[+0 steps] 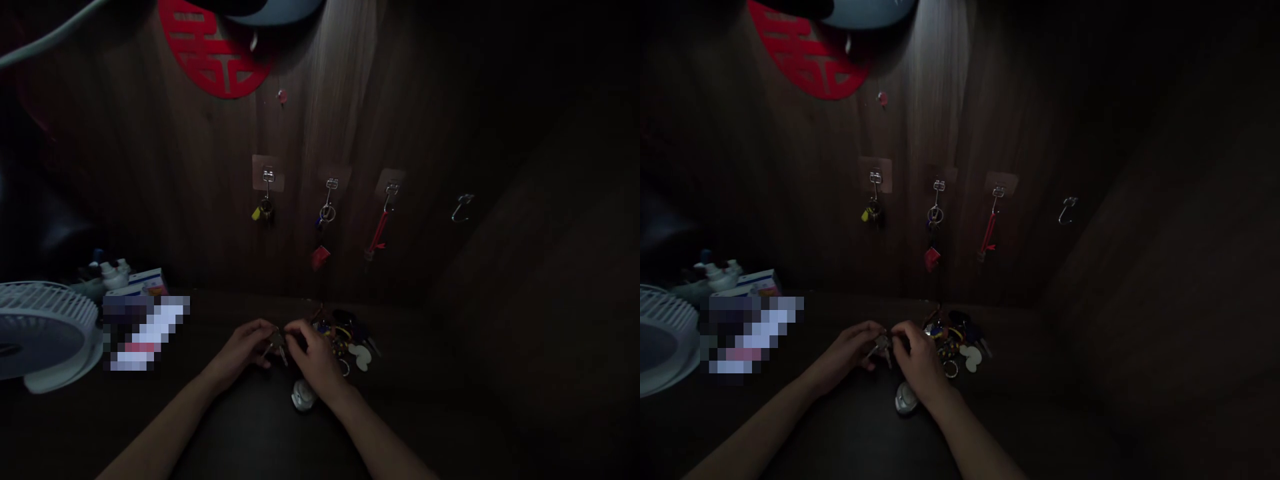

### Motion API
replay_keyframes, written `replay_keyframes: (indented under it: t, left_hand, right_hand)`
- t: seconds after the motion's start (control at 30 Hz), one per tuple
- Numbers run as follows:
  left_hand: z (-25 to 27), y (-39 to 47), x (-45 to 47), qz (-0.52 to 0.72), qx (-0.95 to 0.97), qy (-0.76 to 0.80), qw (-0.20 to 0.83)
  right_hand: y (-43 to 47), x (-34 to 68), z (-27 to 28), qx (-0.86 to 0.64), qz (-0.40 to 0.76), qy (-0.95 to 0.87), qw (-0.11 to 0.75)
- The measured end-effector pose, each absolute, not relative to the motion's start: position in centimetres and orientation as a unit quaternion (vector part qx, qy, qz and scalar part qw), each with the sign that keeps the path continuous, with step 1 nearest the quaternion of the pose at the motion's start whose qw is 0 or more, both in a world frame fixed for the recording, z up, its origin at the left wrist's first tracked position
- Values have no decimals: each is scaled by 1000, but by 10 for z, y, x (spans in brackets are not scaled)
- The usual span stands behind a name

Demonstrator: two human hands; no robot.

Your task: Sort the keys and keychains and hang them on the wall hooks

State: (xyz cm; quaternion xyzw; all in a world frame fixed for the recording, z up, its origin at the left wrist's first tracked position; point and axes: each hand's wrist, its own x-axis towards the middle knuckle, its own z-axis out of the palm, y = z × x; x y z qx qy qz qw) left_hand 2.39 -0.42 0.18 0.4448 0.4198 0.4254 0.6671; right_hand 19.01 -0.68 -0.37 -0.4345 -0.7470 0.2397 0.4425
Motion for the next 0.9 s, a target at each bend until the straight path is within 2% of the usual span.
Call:
replay_keyframes:
  t: [0.17, 0.5, 0.9]
  left_hand:
    - [-1, -5, 26, 417, 473, 379, 677]
    - [-1, -6, 25, 386, 535, 403, 634]
    - [2, -10, 24, 399, 522, 353, 666]
  right_hand:
    - [-4, 192, -8, -439, 293, -703, 476]
    - [4, 196, -16, -444, 424, -611, 500]
    - [2, 192, -16, -441, 453, -591, 502]
